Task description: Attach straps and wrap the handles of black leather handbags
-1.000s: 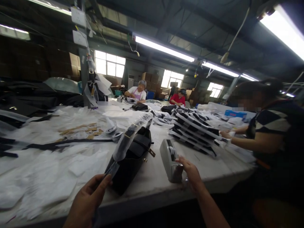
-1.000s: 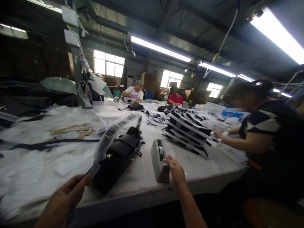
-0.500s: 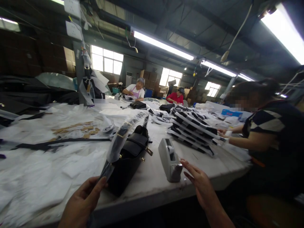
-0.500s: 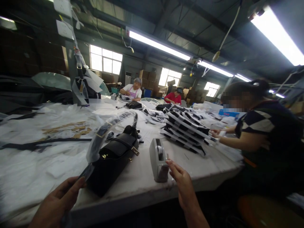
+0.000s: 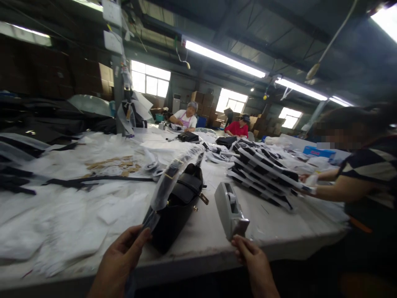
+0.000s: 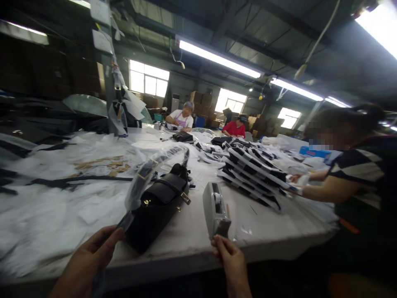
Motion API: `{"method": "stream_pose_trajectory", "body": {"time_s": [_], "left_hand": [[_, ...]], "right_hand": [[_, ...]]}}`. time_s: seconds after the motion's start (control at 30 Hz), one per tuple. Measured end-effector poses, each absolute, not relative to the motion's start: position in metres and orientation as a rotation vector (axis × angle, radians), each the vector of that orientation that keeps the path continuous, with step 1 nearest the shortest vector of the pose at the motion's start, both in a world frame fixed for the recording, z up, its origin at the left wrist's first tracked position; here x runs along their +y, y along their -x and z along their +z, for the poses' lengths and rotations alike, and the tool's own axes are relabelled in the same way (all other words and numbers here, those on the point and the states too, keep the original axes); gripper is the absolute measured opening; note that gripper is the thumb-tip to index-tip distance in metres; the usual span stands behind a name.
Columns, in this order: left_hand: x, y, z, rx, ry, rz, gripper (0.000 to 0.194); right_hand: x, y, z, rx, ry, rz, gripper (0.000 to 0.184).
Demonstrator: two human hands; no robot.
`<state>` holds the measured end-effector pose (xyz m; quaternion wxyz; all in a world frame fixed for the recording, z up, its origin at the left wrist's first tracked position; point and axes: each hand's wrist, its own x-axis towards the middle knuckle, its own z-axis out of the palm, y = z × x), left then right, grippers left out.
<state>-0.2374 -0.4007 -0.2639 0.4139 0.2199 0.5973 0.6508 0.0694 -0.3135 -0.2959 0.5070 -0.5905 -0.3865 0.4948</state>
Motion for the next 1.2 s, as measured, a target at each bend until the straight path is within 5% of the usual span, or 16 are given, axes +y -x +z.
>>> {"method": "stream_pose_trajectory", "body": {"time_s": [0.3,0.47,0.77,1.0,1.2], "left_hand": [[-0.402,0.237,-0.256,1.571,-0.896,1.678,0.032],[-0.402,0.243,-0.263,1.556,-0.986,1.679,0.029],[-0.405,0.248,-0.260,1.496,-1.012,1.633,0.026],[-0.411,0.246,-0.263,1.254,-0.722,1.527,0.040],[-0.417,0.241,-0.255,1.245,-0.667,1.463,0.040]], "right_hand": [[-0.350,0.073,-0.233,-1.452,0.851,1.669,0.035],[-0.335,0.125,-0.226,-1.527,0.965,1.626,0.041],[-0.327,0.123,-0.232,-1.717,1.117,1.475,0.047],[-0.332,0.111,-0.256,-1.436,0.807,1.813,0.042],[-0.340,0.118,-0.257,-1.586,0.916,1.525,0.038]]}}
